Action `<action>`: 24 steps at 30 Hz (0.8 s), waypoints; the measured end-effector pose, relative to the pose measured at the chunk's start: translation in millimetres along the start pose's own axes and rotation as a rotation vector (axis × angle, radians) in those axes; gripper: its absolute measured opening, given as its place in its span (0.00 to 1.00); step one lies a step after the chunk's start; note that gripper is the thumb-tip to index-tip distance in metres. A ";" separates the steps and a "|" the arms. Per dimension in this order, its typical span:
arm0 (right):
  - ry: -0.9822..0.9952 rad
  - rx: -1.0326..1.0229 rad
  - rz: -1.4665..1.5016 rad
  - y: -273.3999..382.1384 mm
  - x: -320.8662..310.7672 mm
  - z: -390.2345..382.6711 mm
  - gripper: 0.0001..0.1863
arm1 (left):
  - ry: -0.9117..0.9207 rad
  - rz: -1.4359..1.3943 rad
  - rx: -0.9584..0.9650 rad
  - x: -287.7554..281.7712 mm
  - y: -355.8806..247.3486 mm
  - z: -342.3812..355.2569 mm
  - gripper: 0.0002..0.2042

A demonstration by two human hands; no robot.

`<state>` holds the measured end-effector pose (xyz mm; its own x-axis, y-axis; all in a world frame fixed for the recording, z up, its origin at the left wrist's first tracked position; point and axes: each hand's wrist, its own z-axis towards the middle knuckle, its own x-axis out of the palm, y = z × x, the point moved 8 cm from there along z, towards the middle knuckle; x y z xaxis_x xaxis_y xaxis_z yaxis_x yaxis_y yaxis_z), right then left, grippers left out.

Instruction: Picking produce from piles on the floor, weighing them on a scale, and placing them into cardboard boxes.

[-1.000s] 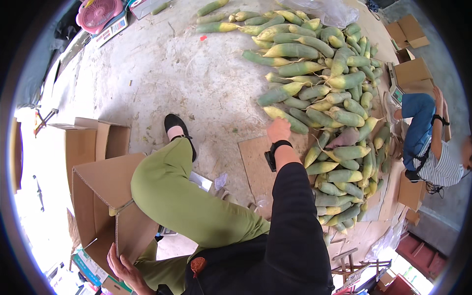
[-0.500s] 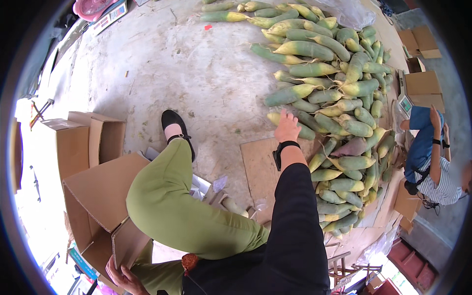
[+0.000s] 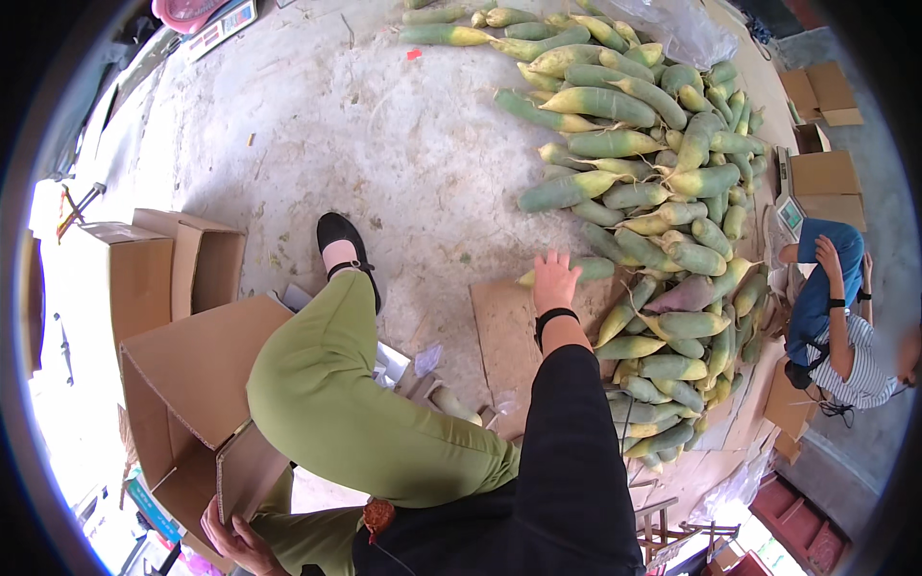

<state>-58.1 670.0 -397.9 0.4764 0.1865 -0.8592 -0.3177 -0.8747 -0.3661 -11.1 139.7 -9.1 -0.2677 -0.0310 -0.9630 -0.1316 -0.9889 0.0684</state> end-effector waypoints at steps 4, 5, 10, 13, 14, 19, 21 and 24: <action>0.135 -0.112 0.016 3.4 5.3 -19.2 0.18 | 0.012 -0.028 -0.035 2.8 10.0 -7.6 0.25; 0.095 -0.153 0.007 4.7 -1.4 -22.8 0.20 | 0.004 -0.035 -0.033 1.1 8.6 -6.8 0.25; 0.124 -0.056 0.226 -10.0 -31.1 -29.0 0.23 | 0.021 -0.007 0.001 -5.3 2.4 -6.0 0.25; 0.020 0.063 0.539 -30.8 -50.2 -31.0 0.25 | 0.007 -0.024 0.026 -8.7 -0.4 -3.7 0.25; -0.027 0.128 0.728 -41.4 -56.2 -30.8 0.26 | 0.091 -0.159 -0.091 10.3 25.3 -23.0 0.27; -0.191 0.086 1.592 -51.2 -103.2 -27.5 0.22 | 0.047 -0.196 -0.083 3.4 23.6 -22.4 0.27; -0.104 0.108 1.795 -40.9 -159.1 -40.6 0.21 | 0.064 -0.282 -0.076 -1.9 23.6 -22.6 0.28; -0.223 -0.074 2.146 -33.0 -258.6 -61.9 0.19 | 0.050 -0.461 -0.154 -7.6 31.5 -26.1 0.27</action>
<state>-120.0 622.9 -141.5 -0.5551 -0.8165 0.1588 -0.0657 0.2333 0.9702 11.7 105.0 -6.4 -0.1681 0.4121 -0.8955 -0.0819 -0.9111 -0.4039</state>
